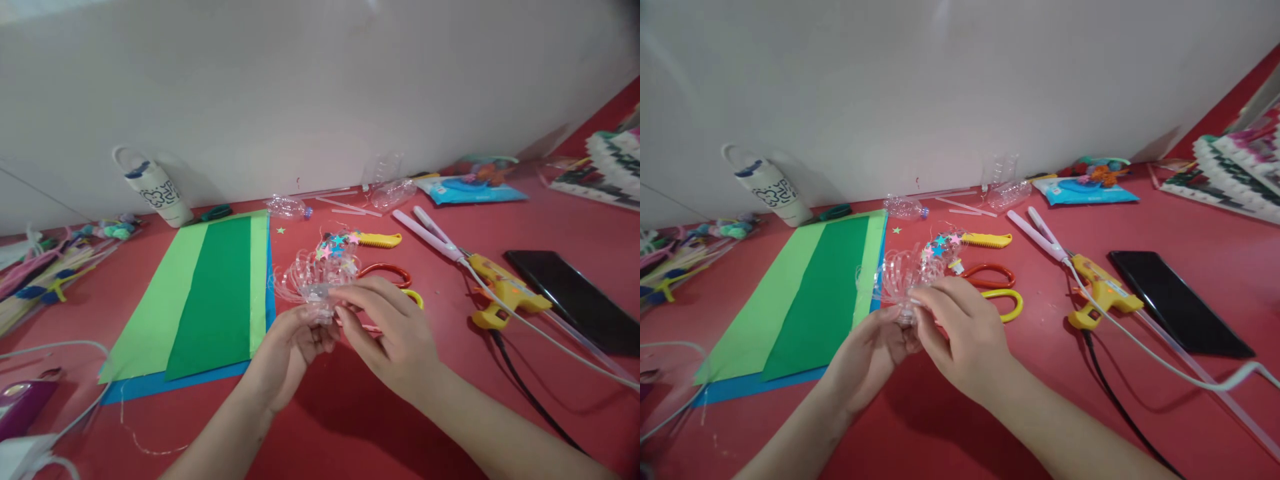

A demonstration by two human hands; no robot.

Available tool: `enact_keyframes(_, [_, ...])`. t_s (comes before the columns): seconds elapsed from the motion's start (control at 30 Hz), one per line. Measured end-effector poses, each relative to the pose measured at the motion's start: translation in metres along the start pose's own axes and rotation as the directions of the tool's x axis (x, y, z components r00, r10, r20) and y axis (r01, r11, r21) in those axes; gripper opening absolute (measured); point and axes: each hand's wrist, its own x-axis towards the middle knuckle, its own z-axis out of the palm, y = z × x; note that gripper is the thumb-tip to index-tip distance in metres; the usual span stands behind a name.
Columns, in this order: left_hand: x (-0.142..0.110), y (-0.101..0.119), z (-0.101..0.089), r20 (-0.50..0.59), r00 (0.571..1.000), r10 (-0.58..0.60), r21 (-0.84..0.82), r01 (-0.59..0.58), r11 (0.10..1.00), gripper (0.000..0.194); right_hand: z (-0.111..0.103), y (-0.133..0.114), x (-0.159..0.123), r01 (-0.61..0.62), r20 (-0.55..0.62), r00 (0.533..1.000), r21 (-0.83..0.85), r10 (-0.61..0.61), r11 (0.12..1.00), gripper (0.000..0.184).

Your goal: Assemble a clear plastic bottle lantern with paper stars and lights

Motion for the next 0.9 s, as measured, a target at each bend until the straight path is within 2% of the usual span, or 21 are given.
enact_keyframes(0.23, [0.0008, -0.0002, -0.0013, -0.008, 0.999, 0.033, 0.061, -0.032, 0.998, 0.016, -0.0002, 0.0007, 0.0019, -0.082, 0.008, 0.997, -0.025, 0.083, 0.996, 0.017])
enact_keyframes(0.47, [-0.0009, -0.0001, 0.0001, -0.030, 0.997, 0.069, 0.167, -0.063, 0.984, 0.015, -0.0018, -0.0016, 0.0051, -0.285, 0.045, 0.958, 0.037, 0.284, 0.958, 0.011])
enact_keyframes(0.73, [-0.0006, 0.0002, 0.0009, -0.025, 1.000, -0.006, 0.098, 0.009, 0.995, 0.019, -0.0011, -0.0023, 0.0042, -0.273, 0.048, 0.962, 0.128, 0.269, 0.953, 0.017])
enact_keyframes(0.9, [-0.0010, -0.0006, 0.0004, -0.008, 0.999, -0.047, 0.085, 0.048, 0.995, 0.021, -0.0001, -0.0018, 0.0057, -0.299, 0.078, 0.954, 0.150, 0.291, 0.942, 0.010])
